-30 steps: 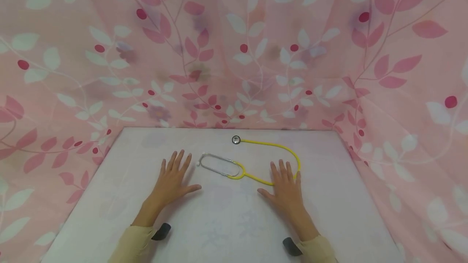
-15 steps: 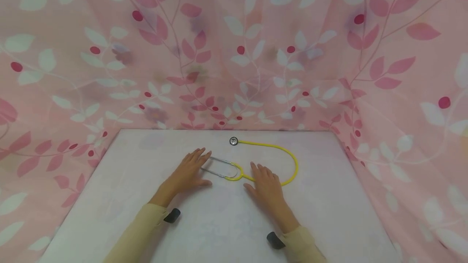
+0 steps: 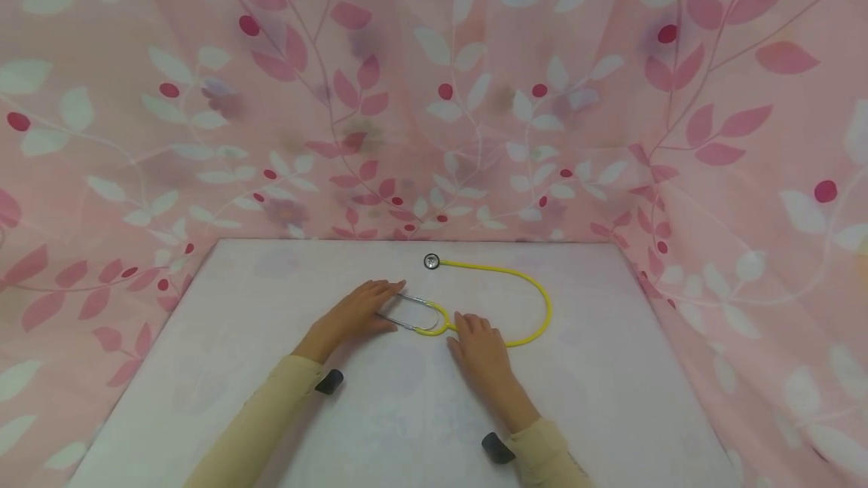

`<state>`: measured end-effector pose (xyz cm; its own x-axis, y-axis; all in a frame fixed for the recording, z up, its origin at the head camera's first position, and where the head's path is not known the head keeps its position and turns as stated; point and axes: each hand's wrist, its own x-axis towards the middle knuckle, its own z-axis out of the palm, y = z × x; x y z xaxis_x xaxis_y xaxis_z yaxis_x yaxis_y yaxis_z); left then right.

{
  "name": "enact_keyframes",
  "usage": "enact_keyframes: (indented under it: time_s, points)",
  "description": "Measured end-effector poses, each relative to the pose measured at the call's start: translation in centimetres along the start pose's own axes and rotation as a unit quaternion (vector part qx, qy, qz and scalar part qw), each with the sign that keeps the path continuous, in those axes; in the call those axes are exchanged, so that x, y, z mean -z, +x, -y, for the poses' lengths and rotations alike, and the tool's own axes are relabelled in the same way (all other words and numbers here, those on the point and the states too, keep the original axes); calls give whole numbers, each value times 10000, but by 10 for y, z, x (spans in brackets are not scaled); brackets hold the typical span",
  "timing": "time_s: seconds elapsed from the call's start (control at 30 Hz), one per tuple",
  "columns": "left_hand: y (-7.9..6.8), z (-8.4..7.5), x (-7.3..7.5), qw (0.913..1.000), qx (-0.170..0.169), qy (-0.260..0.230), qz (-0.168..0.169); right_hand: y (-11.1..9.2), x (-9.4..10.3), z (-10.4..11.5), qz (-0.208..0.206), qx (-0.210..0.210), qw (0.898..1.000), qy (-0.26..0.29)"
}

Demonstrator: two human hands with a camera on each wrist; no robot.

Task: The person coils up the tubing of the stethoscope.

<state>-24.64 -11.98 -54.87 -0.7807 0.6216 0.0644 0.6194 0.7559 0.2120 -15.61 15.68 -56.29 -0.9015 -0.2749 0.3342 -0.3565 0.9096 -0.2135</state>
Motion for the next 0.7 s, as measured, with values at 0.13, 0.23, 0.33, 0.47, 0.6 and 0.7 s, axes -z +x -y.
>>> enact_keyframes:
  time_s: [0.13, 0.23, 0.33, 0.47, 0.6, 0.7]
  points:
    - [-1, 1, -3, 9996, -238, 112, -144, 1, -2, 3, 37, -77, 10000, 2]
    - [-3, 0, -6, 9980, -401, 251, -410, 2, -2, 5, 93, -116, 9999, 19]
    - [-5, -2, -8, 9952, -574, 396, -690, 3, -2, 6, -11, -31, 10000, -41]
    - [-9, -4, -11, 9908, -767, 570, -960, 3, -2, 6, -389, 233, 9989, -99]
    - [-11, -6, -14, 9852, -921, 895, -1139, 3, -3, 4, -619, 377, 9974, 24]
    - [-12, -8, -14, 9848, -860, 1064, -1067, 3, -2, 3, -572, 340, 9977, 147]
